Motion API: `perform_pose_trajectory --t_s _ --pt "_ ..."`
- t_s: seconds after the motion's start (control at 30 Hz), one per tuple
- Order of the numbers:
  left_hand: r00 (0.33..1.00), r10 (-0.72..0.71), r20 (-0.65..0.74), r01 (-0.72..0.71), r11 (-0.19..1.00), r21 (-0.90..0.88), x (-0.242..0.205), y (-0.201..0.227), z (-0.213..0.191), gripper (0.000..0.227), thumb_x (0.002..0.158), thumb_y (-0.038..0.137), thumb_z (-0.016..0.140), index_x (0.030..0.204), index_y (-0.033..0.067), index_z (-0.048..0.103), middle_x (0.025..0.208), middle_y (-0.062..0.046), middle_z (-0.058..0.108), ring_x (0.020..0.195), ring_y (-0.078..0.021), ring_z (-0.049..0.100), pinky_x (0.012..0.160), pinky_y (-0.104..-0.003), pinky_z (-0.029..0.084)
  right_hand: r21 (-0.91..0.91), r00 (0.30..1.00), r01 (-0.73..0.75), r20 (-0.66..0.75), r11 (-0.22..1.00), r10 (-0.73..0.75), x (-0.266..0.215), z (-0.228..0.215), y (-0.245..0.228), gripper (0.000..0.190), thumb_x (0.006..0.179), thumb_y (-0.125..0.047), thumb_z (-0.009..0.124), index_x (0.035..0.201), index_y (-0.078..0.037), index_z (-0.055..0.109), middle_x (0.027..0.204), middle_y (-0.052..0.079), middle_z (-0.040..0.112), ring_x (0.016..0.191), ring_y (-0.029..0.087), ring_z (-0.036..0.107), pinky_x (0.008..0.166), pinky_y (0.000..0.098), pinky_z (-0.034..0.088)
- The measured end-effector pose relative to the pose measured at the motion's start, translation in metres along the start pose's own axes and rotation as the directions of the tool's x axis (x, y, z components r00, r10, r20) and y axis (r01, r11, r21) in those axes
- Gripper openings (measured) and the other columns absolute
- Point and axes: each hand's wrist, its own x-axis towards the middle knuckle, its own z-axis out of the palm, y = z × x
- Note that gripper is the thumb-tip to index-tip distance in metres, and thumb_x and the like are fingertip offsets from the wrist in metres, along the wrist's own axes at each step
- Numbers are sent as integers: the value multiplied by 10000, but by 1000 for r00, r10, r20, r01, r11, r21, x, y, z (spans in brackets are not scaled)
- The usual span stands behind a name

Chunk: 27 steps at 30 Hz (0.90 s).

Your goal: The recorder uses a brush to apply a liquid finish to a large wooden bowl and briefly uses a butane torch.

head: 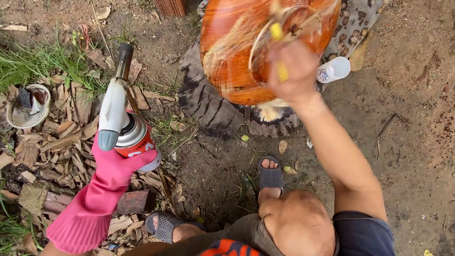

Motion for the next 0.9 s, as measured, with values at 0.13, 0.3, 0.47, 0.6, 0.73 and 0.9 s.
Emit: perform_pose_trajectory --t_s 0.13,0.3,0.47,0.6,0.73,0.9 --pt "997 60 46 -65 990 126 4 -8 3 922 602 148 938 1404 12 505 1239 -67 653 1114 -153 652 1010 -348 550 81 836 398 378 914 -397 -44 31 -100 163 955 -99 624 1072 7 664 799 44 559 707 163 545 525 281 460" --pt "974 -111 199 56 963 263 39 36 50 983 503 182 934 1372 16 507 1196 -61 665 1078 -155 656 985 -337 527 397 889 183 325 899 -324 -90 13 -86 109 943 -67 642 1032 -10 668 745 43 582 619 139 529 479 292 425" --pt "902 -194 385 78 952 297 95 69 108 891 513 124 914 1322 22 555 1153 -65 684 1053 -166 664 1000 -332 518 345 819 -574 225 743 529 -106 -70 -21 87 997 -17 714 1075 11 738 943 101 741 768 125 660 658 238 506" --pt "892 -184 414 61 954 293 119 85 134 816 558 110 892 1304 37 570 1139 -58 697 1047 -165 672 985 -330 537 379 765 -631 154 677 626 -150 -99 14 54 1069 11 704 1093 57 718 1017 112 723 864 120 651 814 248 528" --pt "874 -228 428 109 953 284 125 91 139 760 568 80 876 1270 38 588 1096 -61 699 1001 -170 677 942 -330 557 452 648 -711 123 539 752 -169 -103 19 70 1082 4 697 1133 52 696 1002 84 700 844 127 674 753 249 537" --pt "869 -233 436 177 970 166 118 88 133 777 564 59 856 1289 41 578 1108 -51 693 1004 -161 673 940 -325 565 464 668 -696 136 549 732 -174 -95 19 63 1091 9 694 1134 56 696 1017 96 695 803 122 673 722 231 534"
